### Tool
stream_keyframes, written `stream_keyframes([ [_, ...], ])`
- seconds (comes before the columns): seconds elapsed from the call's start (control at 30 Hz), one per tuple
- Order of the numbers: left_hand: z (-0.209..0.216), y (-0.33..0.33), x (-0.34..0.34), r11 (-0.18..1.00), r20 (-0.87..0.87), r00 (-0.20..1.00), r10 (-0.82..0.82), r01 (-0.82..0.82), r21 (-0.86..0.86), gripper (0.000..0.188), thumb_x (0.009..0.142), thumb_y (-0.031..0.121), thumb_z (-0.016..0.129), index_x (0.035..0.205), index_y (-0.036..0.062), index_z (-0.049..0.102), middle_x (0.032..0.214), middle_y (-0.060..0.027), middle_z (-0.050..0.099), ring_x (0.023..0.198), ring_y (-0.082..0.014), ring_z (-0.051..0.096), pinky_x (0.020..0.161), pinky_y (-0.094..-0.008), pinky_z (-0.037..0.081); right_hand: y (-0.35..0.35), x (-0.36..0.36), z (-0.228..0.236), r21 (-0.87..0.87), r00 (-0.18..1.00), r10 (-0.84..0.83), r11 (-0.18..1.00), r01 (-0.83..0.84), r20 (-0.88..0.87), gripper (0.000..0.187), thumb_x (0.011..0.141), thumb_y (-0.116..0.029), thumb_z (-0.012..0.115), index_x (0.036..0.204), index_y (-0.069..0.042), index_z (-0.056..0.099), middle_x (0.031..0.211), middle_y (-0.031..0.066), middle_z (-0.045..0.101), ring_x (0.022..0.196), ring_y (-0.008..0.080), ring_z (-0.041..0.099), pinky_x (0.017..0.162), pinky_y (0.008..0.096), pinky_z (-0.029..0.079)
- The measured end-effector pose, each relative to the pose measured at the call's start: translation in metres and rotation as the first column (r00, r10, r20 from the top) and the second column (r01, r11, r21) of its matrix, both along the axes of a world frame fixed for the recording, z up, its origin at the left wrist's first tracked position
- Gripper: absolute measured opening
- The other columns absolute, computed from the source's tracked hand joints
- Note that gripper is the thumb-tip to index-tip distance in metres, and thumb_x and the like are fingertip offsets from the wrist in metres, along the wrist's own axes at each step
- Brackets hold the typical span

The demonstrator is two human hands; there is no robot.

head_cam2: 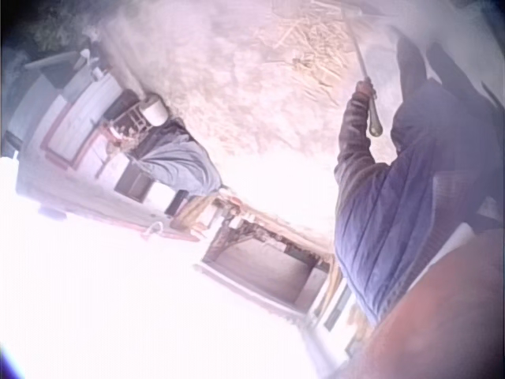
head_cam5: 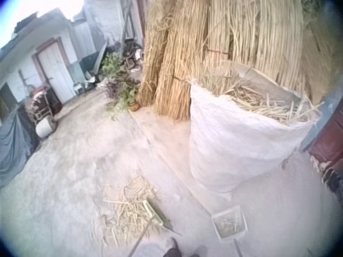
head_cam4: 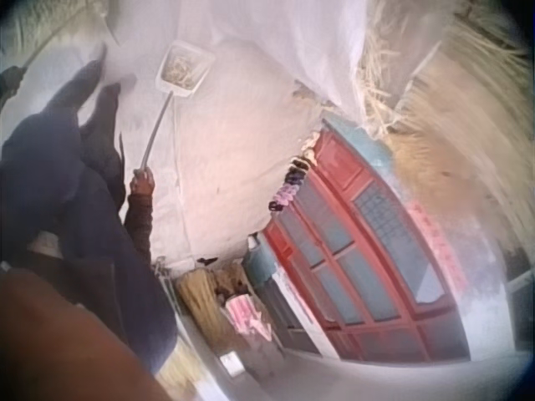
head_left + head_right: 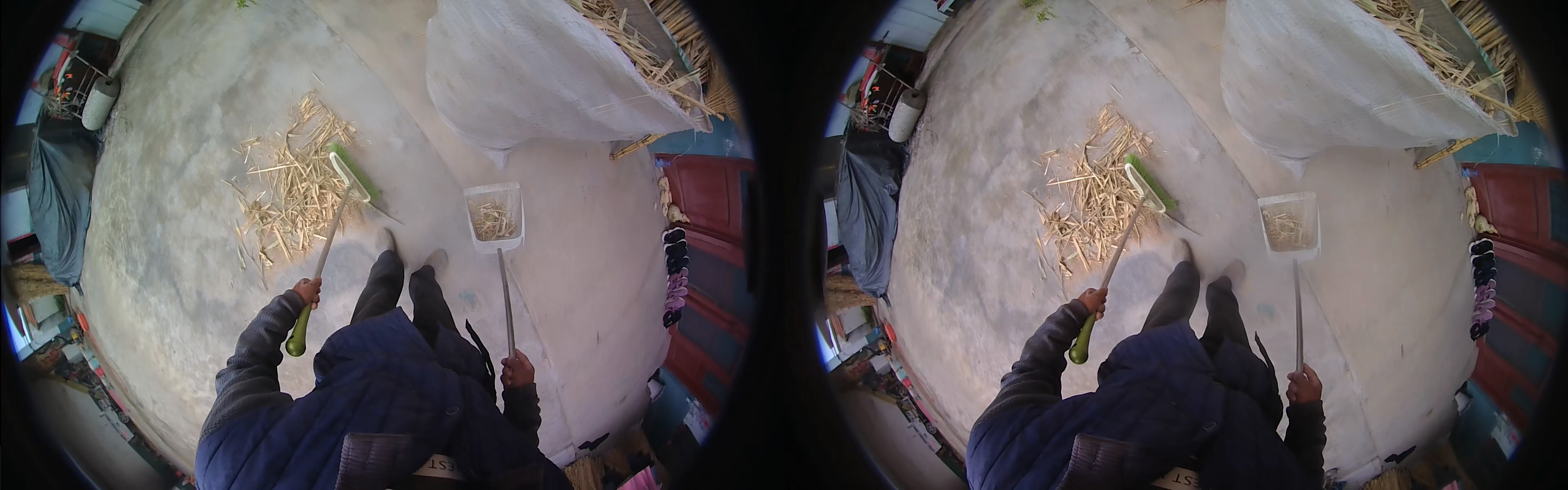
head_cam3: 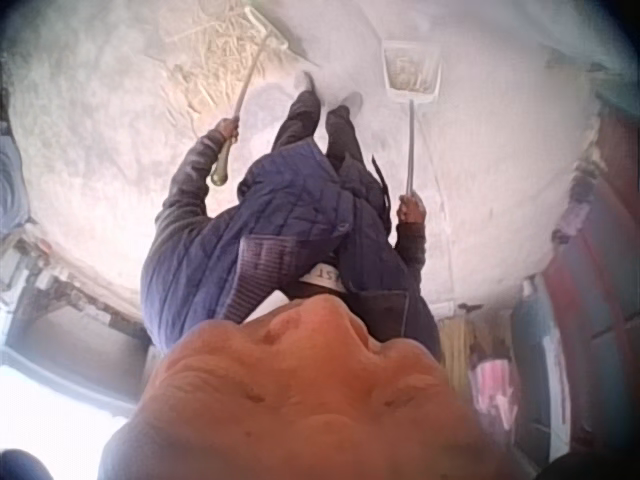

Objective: The person sweeps straw and debris on a concrete floor using a green broom and a dustpan. They gather the debris into piles and scoop it into the dustpan, moving across the area to collect scattered material.

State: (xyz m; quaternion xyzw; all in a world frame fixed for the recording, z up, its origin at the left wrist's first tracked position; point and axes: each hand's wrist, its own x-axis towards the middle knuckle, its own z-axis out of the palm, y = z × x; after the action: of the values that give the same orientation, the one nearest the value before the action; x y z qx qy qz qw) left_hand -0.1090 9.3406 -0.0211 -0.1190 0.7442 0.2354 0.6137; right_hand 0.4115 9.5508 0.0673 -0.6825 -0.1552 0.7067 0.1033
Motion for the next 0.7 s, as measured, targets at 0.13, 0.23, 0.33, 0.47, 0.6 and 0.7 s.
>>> stream_keyframes([
  [0.13, 0.011, 0.013, 0.045, 0.995, 0.148, 0.987, -0.057, 0.045, 0.085, 0.035, 0.085, 0.035, 0.045, 0.062, 0.0086, 0.041, 0.047, -0.0009, 0.035, 0.033, -0.0137, 0.034, 0.032, -0.03, 0.03, 0.01, 0.024, 0.005, 0.017, 0.999, -0.034, 0.999, 0.033, 0.037, 0.025, 0.081, -0.008, 0.048, 0.105, -0.002, 0.046, 0.069, 0.0076, 0.051, 0.038, 0.0066, 0.037, 0.03, 0.0207, 0.03],
  [0.23, 0.0, 0.034, 0.08, 0.984, 0.279, 0.949, -0.148, 0.115, 0.133, 0.038, 0.083, 0.038, 0.047, 0.067, 0.0037, 0.047, 0.046, -0.0043, 0.039, 0.032, -0.0167, 0.037, 0.032, -0.032, 0.033, 0.019, 0.047, 0.008, 0.03, 0.998, -0.05, 0.998, 0.048, 0.039, 0.026, 0.081, -0.008, 0.048, 0.106, -0.002, 0.045, 0.07, 0.0075, 0.051, 0.039, 0.0067, 0.038, 0.03, 0.0205, 0.03],
  [0.33, -0.021, 0.062, 0.122, 0.922, 0.275, 0.882, -0.384, 0.347, 0.175, 0.043, 0.082, 0.04, 0.047, 0.06, 0.0028, 0.049, 0.047, -0.0068, 0.045, 0.034, -0.0176, 0.043, 0.034, -0.031, 0.036, 0.021, 0.071, 0.008, 0.033, 0.996, -0.078, 0.996, 0.077, 0.031, 0.026, 0.081, -0.008, 0.048, 0.107, -0.003, 0.045, 0.07, 0.0073, 0.05, 0.039, 0.0069, 0.039, 0.03, 0.0205, 0.031],
  [0.47, -0.057, 0.102, 0.166, 0.845, 0.255, 0.808, -0.531, 0.481, 0.233, 0.042, 0.081, 0.04, 0.046, 0.057, 0.0059, 0.05, 0.046, -0.0043, 0.045, 0.035, -0.0159, 0.045, 0.036, -0.0299, 0.037, 0.021, 0.1, 0.002, 0.045, 0.992, -0.116, 0.992, 0.114, 0.058, 0.027, 0.081, -0.008, 0.048, 0.108, -0.004, 0.044, 0.069, 0.0073, 0.05, 0.039, 0.0074, 0.039, 0.029, 0.0209, 0.032],
  [0.6, -0.079, 0.089, 0.16, 0.857, 0.213, 0.831, -0.514, 0.49, 0.158, 0.04, 0.078, 0.04, 0.047, 0.058, 0.0055, 0.053, 0.045, -0.0047, 0.046, 0.037, -0.0155, 0.048, 0.037, -0.0301, 0.039, 0.021, 0.115, -0.008, 0.017, 0.991, -0.128, 0.992, 0.128, 0.031, 0.023, 0.081, -0.008, 0.048, 0.103, -0.005, 0.043, 0.068, 0.0072, 0.049, 0.038, 0.0079, 0.038, 0.028, 0.0219, 0.032],
  [0.7, -0.083, 0.058, 0.129, 0.792, 0.168, 0.775, -0.61, 0.603, 0.093, 0.038, 0.077, 0.039, 0.048, 0.063, 0.0041, 0.053, 0.045, -0.0058, 0.045, 0.037, -0.0167, 0.047, 0.038, -0.0319, 0.039, 0.027, 0.114, -0.013, -0.033, 0.993, -0.113, 0.993, 0.112, -0.022, 0.013, 0.081, -0.007, 0.047, 0.093, -0.006, 0.044, 0.066, 0.0063, 0.048, 0.039, 0.0081, 0.038, 0.028, 0.0221, 0.032],
])
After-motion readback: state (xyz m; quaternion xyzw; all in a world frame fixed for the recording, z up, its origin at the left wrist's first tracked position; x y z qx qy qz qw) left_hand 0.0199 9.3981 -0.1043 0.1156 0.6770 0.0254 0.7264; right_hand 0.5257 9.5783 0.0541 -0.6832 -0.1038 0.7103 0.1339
